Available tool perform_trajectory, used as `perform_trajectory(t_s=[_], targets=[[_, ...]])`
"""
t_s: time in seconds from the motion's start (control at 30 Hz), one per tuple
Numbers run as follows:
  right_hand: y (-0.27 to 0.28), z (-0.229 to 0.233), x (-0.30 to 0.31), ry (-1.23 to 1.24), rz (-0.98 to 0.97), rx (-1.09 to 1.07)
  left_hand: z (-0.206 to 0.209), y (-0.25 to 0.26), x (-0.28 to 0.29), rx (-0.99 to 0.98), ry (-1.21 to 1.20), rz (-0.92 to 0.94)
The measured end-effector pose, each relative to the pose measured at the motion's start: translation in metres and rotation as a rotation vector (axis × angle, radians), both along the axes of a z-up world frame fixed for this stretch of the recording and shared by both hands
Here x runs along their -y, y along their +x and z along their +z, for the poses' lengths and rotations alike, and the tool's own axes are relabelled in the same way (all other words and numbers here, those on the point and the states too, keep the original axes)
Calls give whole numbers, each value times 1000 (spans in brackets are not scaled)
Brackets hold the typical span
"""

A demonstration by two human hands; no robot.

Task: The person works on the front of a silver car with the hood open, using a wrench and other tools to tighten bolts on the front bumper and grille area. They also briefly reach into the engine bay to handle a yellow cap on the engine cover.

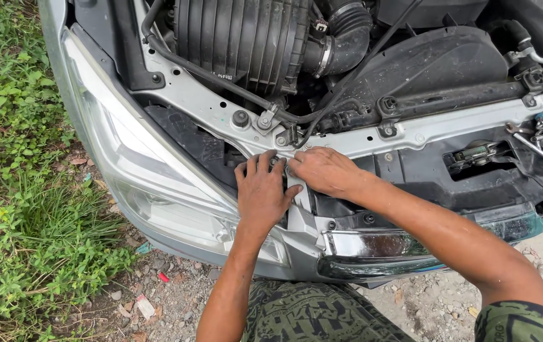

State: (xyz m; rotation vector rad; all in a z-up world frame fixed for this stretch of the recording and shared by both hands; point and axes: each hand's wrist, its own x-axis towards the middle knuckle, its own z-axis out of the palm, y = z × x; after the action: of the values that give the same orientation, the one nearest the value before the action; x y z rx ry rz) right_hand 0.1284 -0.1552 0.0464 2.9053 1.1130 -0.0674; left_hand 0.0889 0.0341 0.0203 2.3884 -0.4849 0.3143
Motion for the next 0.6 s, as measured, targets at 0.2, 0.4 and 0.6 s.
perform_trajectory(t_s=[0.2,0.4,0.6], targets=[[5,-4,-3,-12,-47,-34,3,4,1,-35,33,-46],[-1,32,-13,-35,-124,-102,4,1,1,-51,37,-43],[1,-11,6,51,40,52,1,3,1,-26,28,-30]])
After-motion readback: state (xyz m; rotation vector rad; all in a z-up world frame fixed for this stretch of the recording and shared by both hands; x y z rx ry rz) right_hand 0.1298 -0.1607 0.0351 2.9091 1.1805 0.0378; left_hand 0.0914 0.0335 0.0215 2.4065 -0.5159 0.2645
